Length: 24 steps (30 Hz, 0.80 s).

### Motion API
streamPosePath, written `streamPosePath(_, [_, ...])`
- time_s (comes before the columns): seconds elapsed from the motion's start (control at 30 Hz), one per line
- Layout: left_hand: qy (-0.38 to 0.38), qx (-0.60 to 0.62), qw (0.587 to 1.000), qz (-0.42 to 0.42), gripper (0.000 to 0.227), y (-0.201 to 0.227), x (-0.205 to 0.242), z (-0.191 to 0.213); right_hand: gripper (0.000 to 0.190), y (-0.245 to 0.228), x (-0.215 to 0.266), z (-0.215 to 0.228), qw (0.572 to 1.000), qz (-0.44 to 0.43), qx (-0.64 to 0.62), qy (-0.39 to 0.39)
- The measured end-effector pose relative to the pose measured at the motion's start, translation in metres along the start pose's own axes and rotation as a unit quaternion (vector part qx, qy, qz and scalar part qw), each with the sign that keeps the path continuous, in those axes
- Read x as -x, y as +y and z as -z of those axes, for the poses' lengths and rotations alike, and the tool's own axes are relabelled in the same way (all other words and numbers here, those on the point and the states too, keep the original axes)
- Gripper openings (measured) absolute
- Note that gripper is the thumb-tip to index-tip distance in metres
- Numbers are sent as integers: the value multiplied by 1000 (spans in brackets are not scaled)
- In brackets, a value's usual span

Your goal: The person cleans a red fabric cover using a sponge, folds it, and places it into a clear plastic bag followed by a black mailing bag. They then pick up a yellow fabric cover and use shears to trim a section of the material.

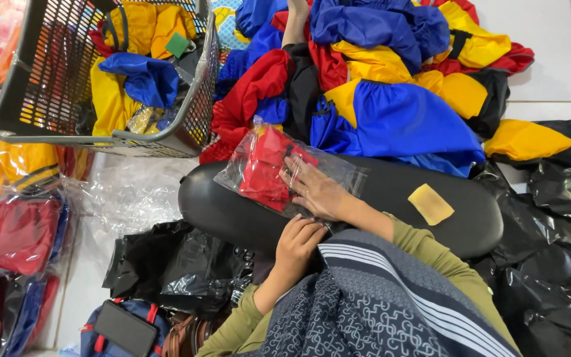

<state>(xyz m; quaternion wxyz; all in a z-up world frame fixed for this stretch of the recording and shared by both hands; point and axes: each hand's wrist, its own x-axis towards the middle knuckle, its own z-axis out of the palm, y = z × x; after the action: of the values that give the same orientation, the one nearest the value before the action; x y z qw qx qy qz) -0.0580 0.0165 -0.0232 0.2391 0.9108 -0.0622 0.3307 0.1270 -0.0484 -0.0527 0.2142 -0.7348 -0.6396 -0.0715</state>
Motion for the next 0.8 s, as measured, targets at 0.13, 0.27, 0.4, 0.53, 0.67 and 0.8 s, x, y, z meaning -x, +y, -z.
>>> streamPosePath(0.13, [0, -6, 1000, 1, 17, 0, 2, -5, 68, -5, -17, 9, 999, -19, 3, -47])
streamPosePath(0.27, [38, -23, 997, 56, 20, -2, -6, -5, 72, 0, -35, 2, 994, -15, 13, -109])
streamPosePath(0.4, [-12, -66, 997, 44, 32, -7, 0, -9, 72, 3, -40, -1, 997, -31, -15, -73])
streamPosePath(0.53, [-19, -66, 997, 48, 32, -6, -1, -13, 68, 5, -41, -2, 999, -24, 33, 15])
streamPosePath(0.67, [-11, -44, 998, 47, 15, -9, 0, -21, 71, -5, -28, 19, 989, -57, 116, 75])
streamPosePath(0.8, [10, -14, 1000, 0, 9, 2, -19, 7, 92, -19, -4, 44, 973, -120, 183, 69])
